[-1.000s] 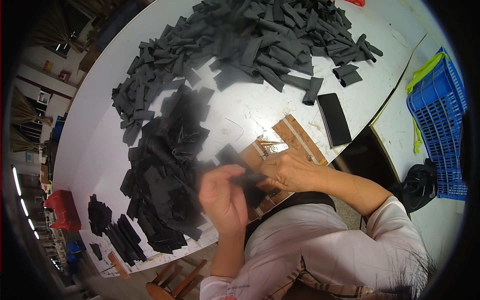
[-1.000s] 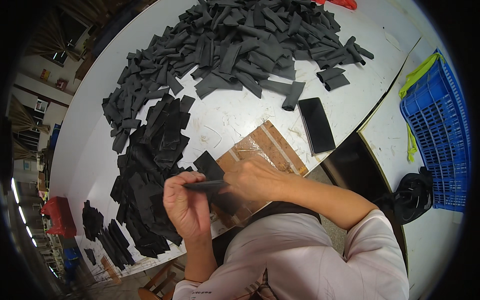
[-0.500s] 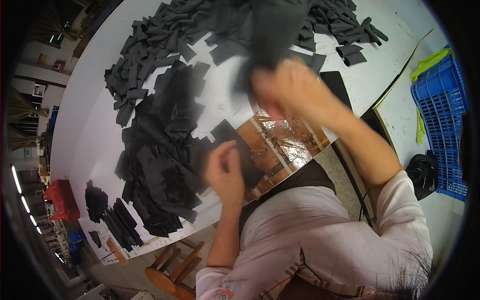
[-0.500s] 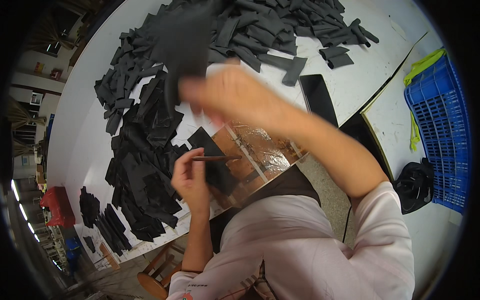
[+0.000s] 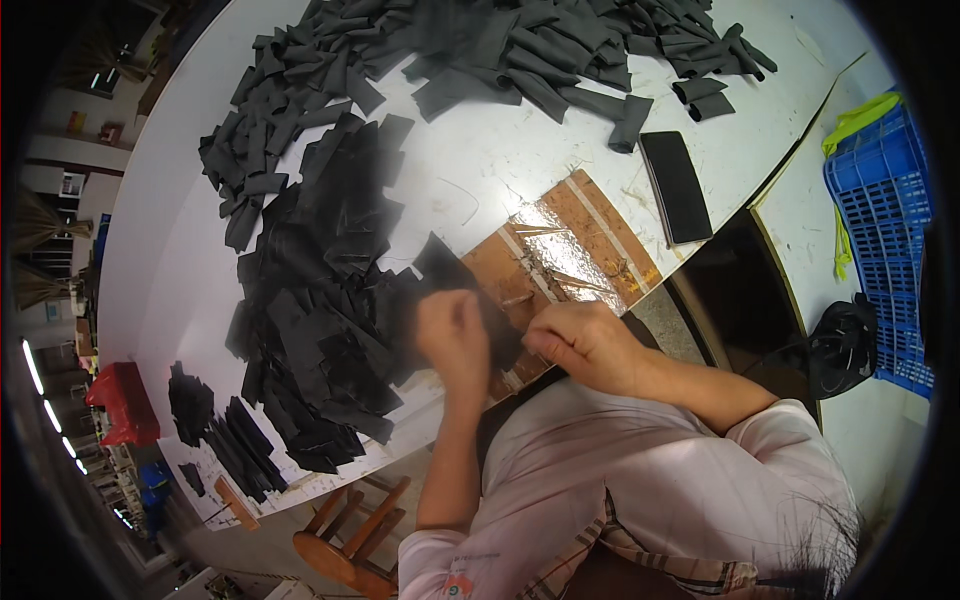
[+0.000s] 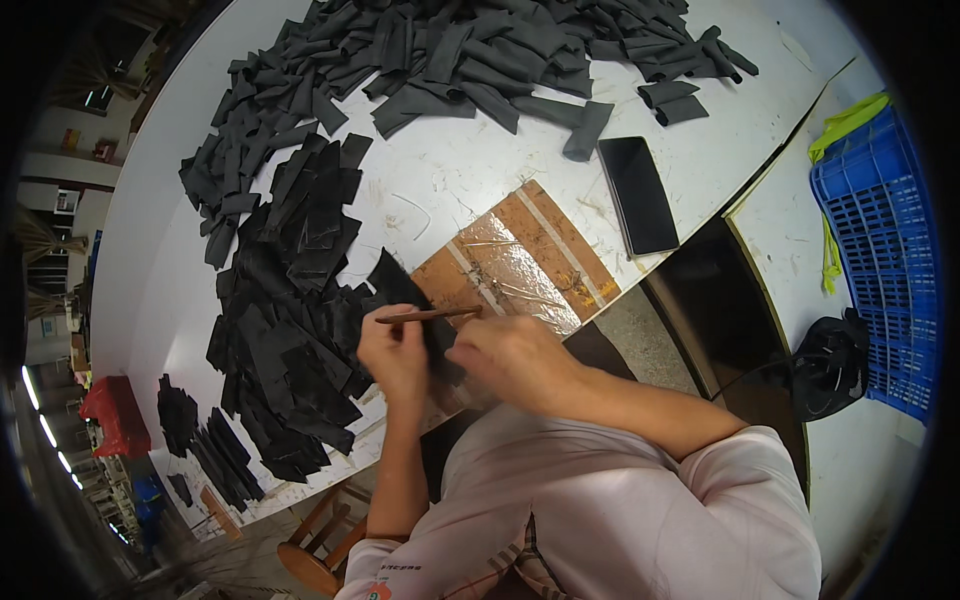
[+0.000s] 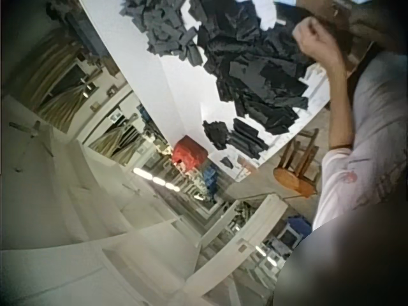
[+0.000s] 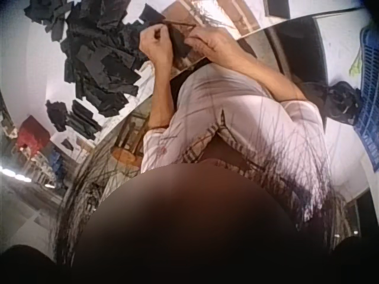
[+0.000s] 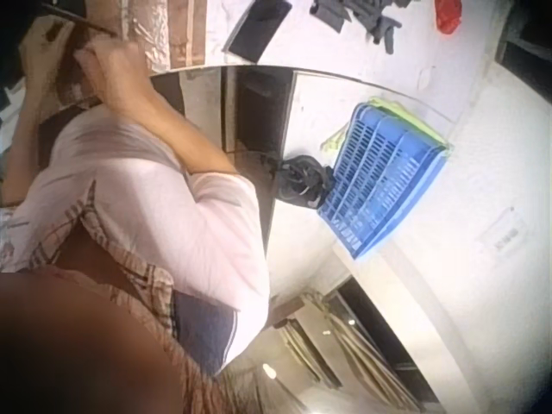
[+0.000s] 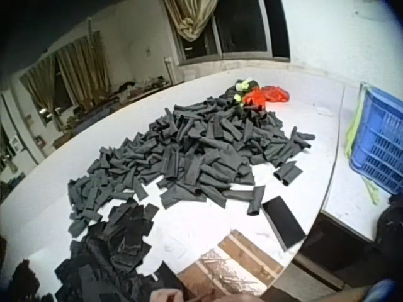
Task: Assembling and gluing black foam padding components on a factory work table.
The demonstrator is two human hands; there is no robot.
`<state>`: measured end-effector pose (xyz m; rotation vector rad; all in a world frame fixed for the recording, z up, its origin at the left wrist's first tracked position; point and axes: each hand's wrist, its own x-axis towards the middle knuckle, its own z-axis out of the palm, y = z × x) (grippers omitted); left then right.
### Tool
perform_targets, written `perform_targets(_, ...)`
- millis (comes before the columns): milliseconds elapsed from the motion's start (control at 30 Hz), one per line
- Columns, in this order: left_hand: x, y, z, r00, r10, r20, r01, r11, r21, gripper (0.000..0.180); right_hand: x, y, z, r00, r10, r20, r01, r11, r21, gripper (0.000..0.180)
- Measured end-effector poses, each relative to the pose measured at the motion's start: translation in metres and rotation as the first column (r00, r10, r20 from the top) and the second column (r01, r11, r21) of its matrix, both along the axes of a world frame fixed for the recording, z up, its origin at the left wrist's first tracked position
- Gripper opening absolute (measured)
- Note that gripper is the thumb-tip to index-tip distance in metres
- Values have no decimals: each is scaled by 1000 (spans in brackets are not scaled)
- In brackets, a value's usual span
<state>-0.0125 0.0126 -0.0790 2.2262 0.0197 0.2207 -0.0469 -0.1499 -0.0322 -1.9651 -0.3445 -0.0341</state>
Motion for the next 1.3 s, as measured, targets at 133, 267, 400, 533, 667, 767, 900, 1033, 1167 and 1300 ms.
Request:
perform_targets(133, -10, 17, 37, 912, -187, -366, -177, 624, -761, 9, 2, 16, 13, 995, -94, 29, 92, 993, 70, 14)
perform_targets(267, -30, 7, 65, 935, -233, -268, -12, 733, -680, 6, 3, 26, 23, 971, -114, -210, 153, 971, 184, 17)
perform_targets(400, -42, -5, 60, 989, -49, 140, 65, 991, -113, 7, 3, 27, 8, 992, -123, -3, 121, 975, 185, 20)
perform_targets(533, -43, -17, 53, 966, 58, 253, -42, 997, -68, 6, 3, 31, 10, 969, -99, 228, 132, 982, -134, 16)
perform_targets(667, -33, -12, 60, 903, -37, -428, -358, 489, -796, 15, 1, 30, -3, 961, -151, 231, 196, 964, -181, 16)
perform_targets(767, -35, 4, 62, 872, -345, -348, -330, 113, -937, 17, 2, 21, 9, 994, -100, 33, 99, 995, 29, 12)
perform_targets(900, -41, 4, 63, 902, -366, -230, -123, 293, -948, 24, 0, 15, 19, 850, 156, -504, 160, 834, 528, 6)
perform_targets(1033, -42, -18, 61, 981, 84, 175, -42, 972, -230, 24, 1, 17, 11, 594, 495, -634, 389, 513, 765, 6)
perform_targets(1167, -40, -18, 48, 893, 2, 450, 24, 998, -52, 26, 2, 19, 4, 694, 471, -545, 215, 586, 781, 12)
perform_targets(1300, -43, -4, 73, 957, -209, -203, -37, 603, -797, 28, 2, 12, 12, 801, 307, -515, 120, 759, 640, 19)
